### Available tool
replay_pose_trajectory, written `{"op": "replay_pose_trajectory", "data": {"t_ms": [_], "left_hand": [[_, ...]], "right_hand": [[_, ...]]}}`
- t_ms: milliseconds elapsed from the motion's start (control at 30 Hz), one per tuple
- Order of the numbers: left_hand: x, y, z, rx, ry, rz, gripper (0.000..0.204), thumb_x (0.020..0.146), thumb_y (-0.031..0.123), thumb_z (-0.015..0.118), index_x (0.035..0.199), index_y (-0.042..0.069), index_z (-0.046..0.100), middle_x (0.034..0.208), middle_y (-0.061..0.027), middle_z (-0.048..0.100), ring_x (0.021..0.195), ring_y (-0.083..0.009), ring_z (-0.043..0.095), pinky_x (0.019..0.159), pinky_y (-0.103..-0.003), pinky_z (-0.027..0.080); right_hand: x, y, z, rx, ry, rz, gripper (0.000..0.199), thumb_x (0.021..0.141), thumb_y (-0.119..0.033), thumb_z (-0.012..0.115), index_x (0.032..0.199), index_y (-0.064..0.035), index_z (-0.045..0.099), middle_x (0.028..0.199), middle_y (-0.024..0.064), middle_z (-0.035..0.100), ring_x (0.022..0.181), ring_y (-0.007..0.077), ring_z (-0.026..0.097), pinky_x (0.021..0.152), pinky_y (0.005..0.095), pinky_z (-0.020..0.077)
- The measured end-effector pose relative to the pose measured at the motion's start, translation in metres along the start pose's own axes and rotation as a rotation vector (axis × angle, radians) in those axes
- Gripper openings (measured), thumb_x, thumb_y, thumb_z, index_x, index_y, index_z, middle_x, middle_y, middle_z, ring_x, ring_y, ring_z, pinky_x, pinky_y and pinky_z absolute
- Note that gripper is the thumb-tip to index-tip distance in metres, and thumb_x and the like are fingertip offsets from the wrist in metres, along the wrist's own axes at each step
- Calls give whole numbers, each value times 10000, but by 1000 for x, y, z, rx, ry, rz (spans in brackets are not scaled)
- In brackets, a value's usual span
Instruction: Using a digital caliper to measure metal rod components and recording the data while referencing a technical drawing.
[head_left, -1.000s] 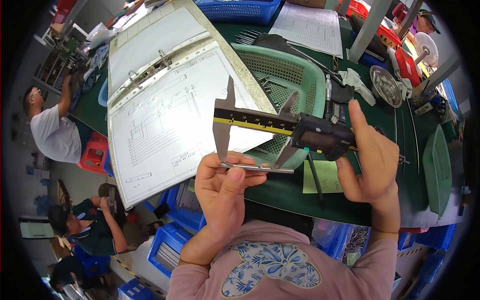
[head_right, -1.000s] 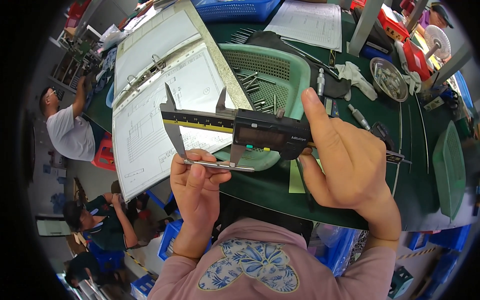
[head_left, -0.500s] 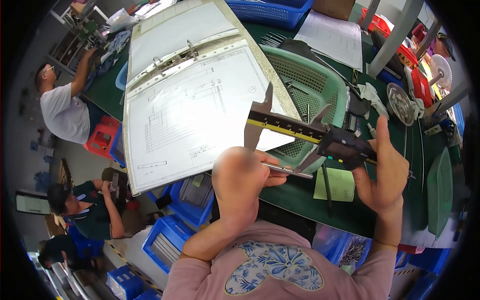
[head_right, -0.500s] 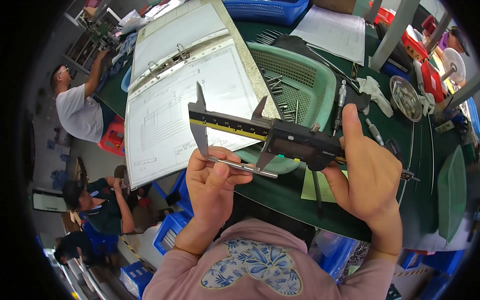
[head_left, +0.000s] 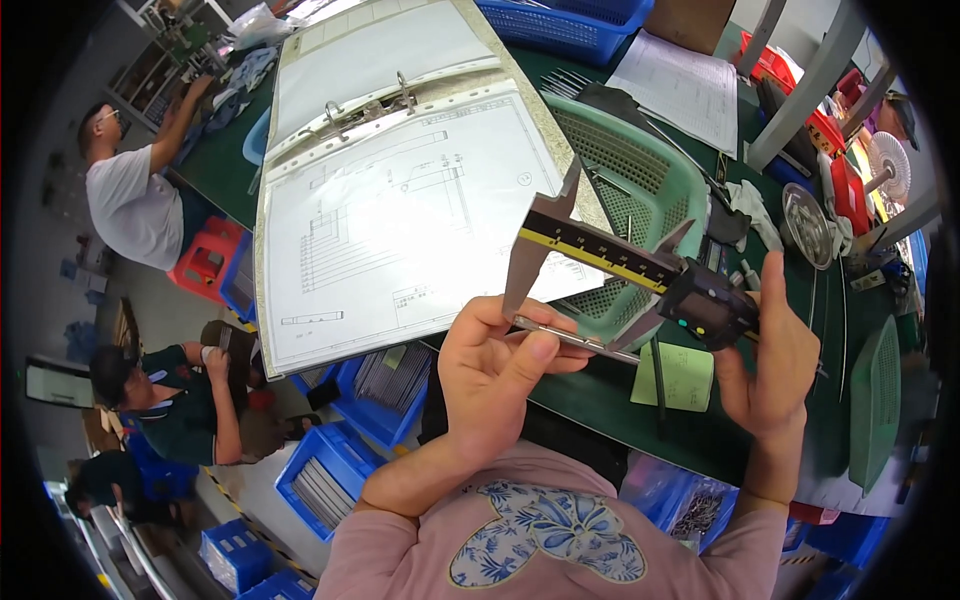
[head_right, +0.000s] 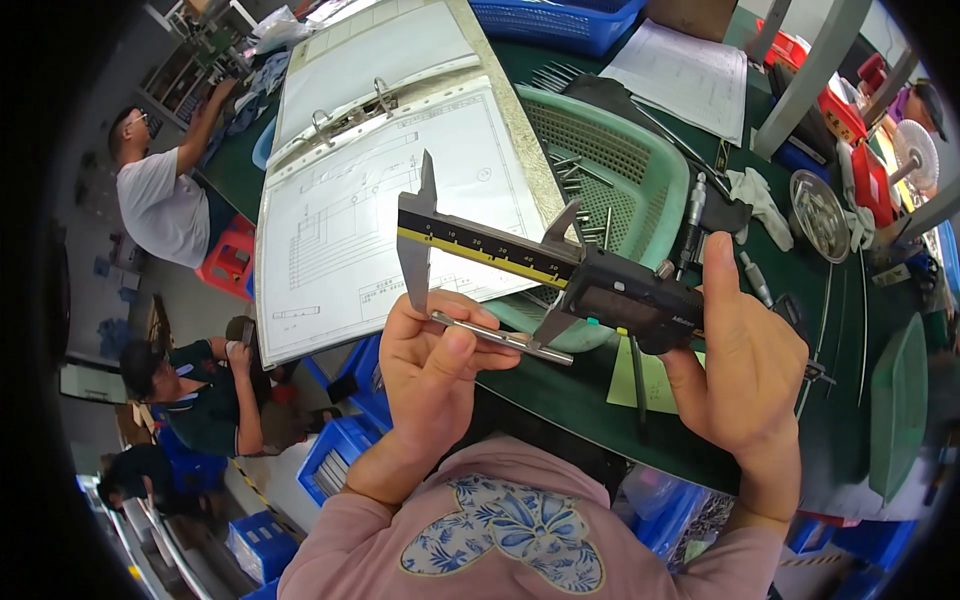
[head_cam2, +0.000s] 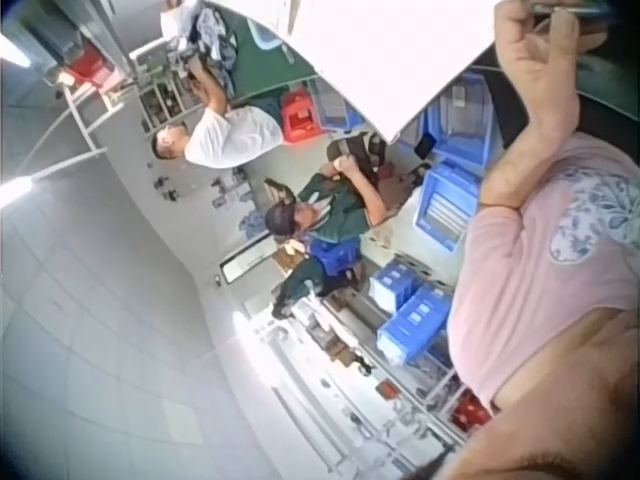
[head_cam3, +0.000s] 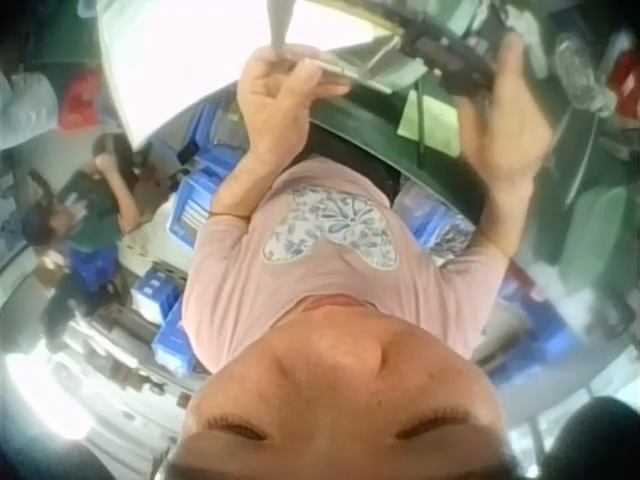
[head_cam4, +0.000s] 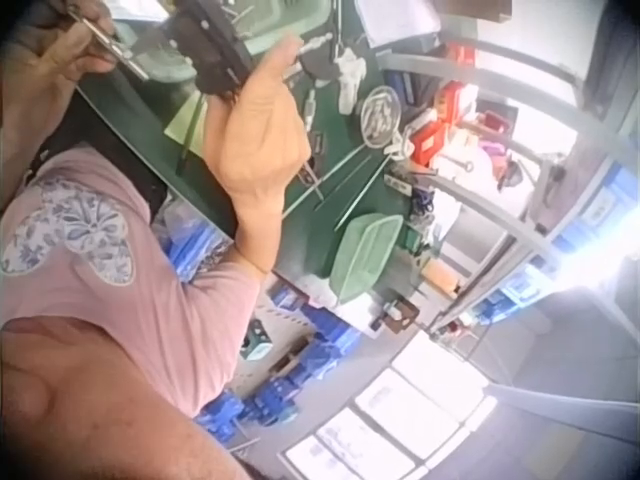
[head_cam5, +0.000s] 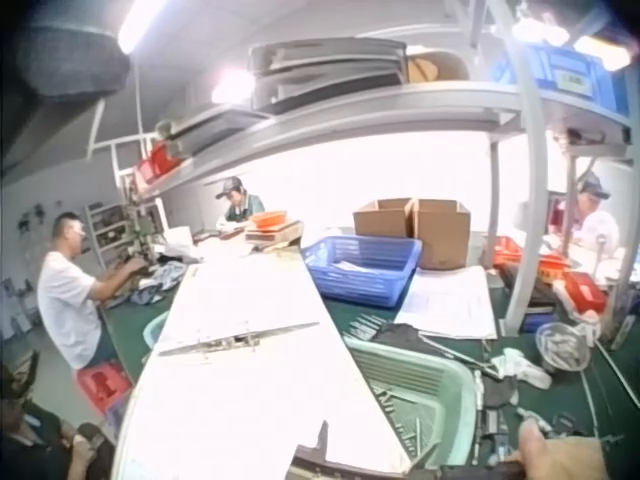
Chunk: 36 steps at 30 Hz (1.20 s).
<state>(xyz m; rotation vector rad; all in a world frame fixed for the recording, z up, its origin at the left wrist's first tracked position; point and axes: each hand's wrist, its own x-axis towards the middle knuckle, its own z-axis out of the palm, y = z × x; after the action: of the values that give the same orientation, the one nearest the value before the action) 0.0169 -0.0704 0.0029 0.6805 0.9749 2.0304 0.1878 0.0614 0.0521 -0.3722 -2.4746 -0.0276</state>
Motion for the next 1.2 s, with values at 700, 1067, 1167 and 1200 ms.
{"op": "replay_pose_trajectory", "data": {"t_ms": [700, 1067, 1167, 1200], "left_hand": [[1, 2, -4, -21, 0, -50, 290, 791, 77, 536, 1025, -18, 395, 919, -161, 528, 822, -272, 589, 681, -328, 524], [-1, -3, -4, -85, -18, 26, 301, 792, 71, 531, 1028, -28, 371, 942, -158, 495, 839, -298, 575, 694, -344, 530], [-1, -2, -3, -80, 9, 18, 282, 790, 61, 532, 1007, -23, 373, 929, -150, 488, 824, -289, 577, 685, -338, 533], [0, -3, -2, -82, 4, 16, 282, 790, 61, 532, 1007, -23, 373, 929, -150, 488, 824, -289, 577, 685, -338, 533]], "right_hand": [[6, 4, 6, 15, 36, 6, 645, 588, -150, 645, 1155, 70, 431, 576, 47, 458, 457, 162, 457, 417, 273, 365], [2, 7, 5, 28, 45, 14, 694, 548, -150, 659, 1163, 67, 423, 570, 40, 448, 446, 150, 459, 392, 272, 361], [2, 9, 6, 38, 33, 19, 702, 547, -150, 660, 1168, 68, 417, 575, 40, 453, 449, 153, 464, 392, 271, 363], [2, 10, 6, 39, 41, 15, 705, 545, -149, 662, 1169, 67, 416, 575, 40, 452, 447, 154, 463, 392, 272, 363]]}}
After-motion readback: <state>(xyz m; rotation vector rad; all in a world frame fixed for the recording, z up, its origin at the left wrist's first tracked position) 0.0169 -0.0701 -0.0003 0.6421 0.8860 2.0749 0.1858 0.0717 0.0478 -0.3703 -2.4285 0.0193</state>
